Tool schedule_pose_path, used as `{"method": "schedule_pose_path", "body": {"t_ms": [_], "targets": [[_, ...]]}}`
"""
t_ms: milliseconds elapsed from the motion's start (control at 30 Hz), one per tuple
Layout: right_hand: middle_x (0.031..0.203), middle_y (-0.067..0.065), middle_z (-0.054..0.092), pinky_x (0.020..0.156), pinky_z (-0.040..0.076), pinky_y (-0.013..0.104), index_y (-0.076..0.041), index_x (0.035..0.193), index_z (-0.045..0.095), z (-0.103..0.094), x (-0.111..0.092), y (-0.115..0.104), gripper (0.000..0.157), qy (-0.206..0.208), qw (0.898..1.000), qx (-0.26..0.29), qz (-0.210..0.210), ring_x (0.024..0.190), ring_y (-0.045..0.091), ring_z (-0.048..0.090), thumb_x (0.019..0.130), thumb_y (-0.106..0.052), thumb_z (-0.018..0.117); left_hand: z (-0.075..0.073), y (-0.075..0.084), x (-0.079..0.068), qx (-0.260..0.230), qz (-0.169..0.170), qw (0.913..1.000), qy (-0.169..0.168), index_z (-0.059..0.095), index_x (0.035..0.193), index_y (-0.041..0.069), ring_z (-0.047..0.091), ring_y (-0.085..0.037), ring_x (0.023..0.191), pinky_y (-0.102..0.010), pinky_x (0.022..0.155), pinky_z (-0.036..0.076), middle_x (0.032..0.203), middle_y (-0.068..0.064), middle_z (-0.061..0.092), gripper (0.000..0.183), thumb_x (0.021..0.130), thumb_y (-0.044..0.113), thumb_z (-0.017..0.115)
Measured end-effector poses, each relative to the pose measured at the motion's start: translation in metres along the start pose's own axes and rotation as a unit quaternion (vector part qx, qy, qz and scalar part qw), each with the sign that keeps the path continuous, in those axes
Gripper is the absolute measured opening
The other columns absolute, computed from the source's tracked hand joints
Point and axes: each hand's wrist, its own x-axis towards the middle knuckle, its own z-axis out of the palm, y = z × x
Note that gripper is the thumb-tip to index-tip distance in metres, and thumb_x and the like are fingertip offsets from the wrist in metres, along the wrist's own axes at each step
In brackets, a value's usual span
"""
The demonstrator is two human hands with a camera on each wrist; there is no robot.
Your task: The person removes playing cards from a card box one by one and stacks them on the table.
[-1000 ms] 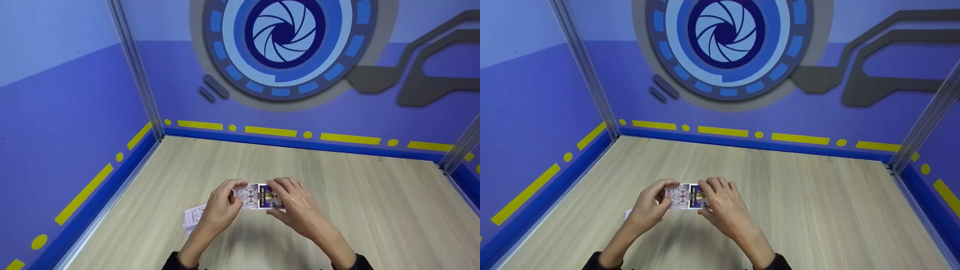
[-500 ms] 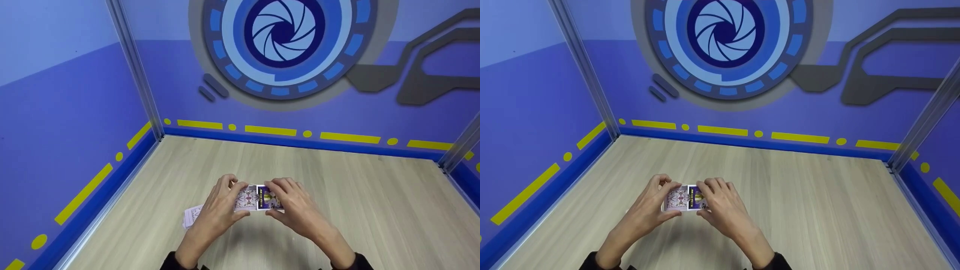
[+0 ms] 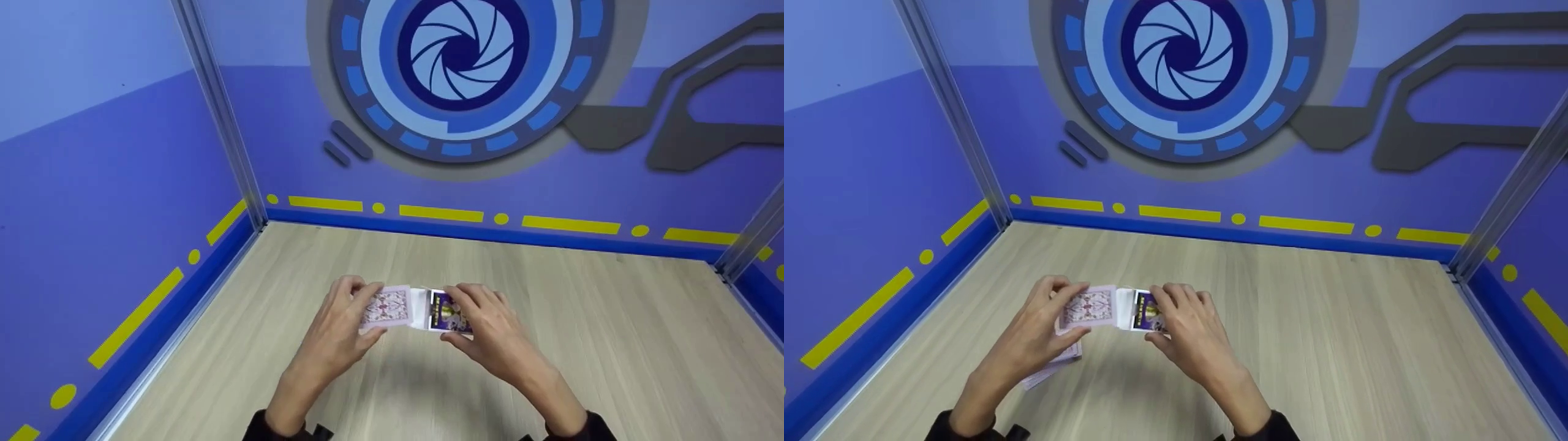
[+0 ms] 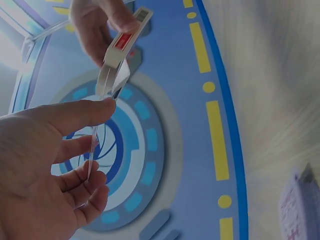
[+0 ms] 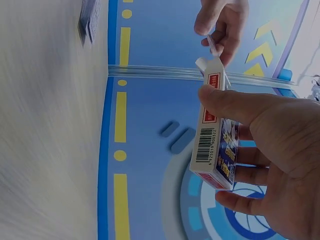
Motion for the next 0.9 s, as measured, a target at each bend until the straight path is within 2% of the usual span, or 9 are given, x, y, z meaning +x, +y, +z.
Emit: {"method": "schedule_pose_path", "body": {"t_ms": [300,433,533,733,833,900], "targets": [[0.131,0.010,0.062,0.102,0.045,0.054,-0.008,0.139,0.060,-0.004,0.001,0.003,0.078,0.015,1.000,-0.006,0.020,0.119,0.031,0.059,0.074,-0.033,0.095,-0.025,-0.017,0.000,0.001,-0.053,0.9979,0.037,0.064,0.135,0.002,0.047,-0.029,0.115,-0.044,0.096,0.044,0.129,-0.014,0.052,0.066,0.077,0.016,0.093],[0.131,0.011,0.063,0.100,0.045,0.055,-0.007,0.140,0.060,-0.006,0.001,0.005,0.078,0.020,0.999,-0.011,0.029,0.119,0.032,0.060,0.075,-0.034,0.094,-0.032,-0.027,-0.001,-0.003,-0.068,0.9969,0.039,0.065,0.132,0.001,0.047,-0.031,0.114,-0.046,0.097,0.042,0.125,-0.014,0.054,0.066,0.075,0.014,0.094],[0.131,0.011,0.063,0.099,0.046,0.055,-0.007,0.140,0.060,-0.008,0.001,0.006,0.077,0.022,0.999,-0.012,0.032,0.119,0.032,0.060,0.076,-0.035,0.094,-0.035,-0.034,-0.003,0.000,-0.083,0.9964,0.019,0.064,0.133,0.000,0.047,-0.031,0.113,-0.046,0.096,0.042,0.123,-0.014,0.054,0.067,0.075,0.013,0.094],[0.130,0.011,0.063,0.098,0.046,0.054,-0.007,0.140,0.059,-0.008,0.001,0.007,0.077,0.023,0.999,-0.011,0.029,0.118,0.032,0.060,0.077,-0.035,0.093,-0.036,-0.049,-0.010,-0.004,-0.125,0.9910,-0.048,0.062,0.134,-0.001,0.045,-0.029,0.112,-0.046,0.095,0.043,0.121,-0.013,0.052,0.063,0.078,0.008,0.090],[0.130,0.010,0.063,0.098,0.046,0.053,-0.007,0.140,0.060,-0.007,0.001,0.007,0.076,0.027,0.999,-0.011,0.024,0.118,0.032,0.060,0.077,-0.035,0.093,-0.033,-0.055,-0.014,-0.013,-0.155,0.9842,-0.085,0.063,0.132,0.000,0.044,-0.028,0.110,-0.046,0.093,0.043,0.120,-0.012,0.052,0.060,0.078,0.005,0.089],[0.130,0.010,0.063,0.098,0.046,0.053,-0.007,0.140,0.059,-0.006,0.000,0.007,0.076,0.028,0.999,-0.012,0.022,0.118,0.031,0.060,0.077,-0.035,0.093,-0.030,-0.057,-0.016,-0.019,-0.184,0.9761,-0.115,0.062,0.132,0.000,0.044,-0.028,0.109,-0.046,0.093,0.044,0.120,-0.013,0.053,0.059,0.078,0.004,0.088]]}}
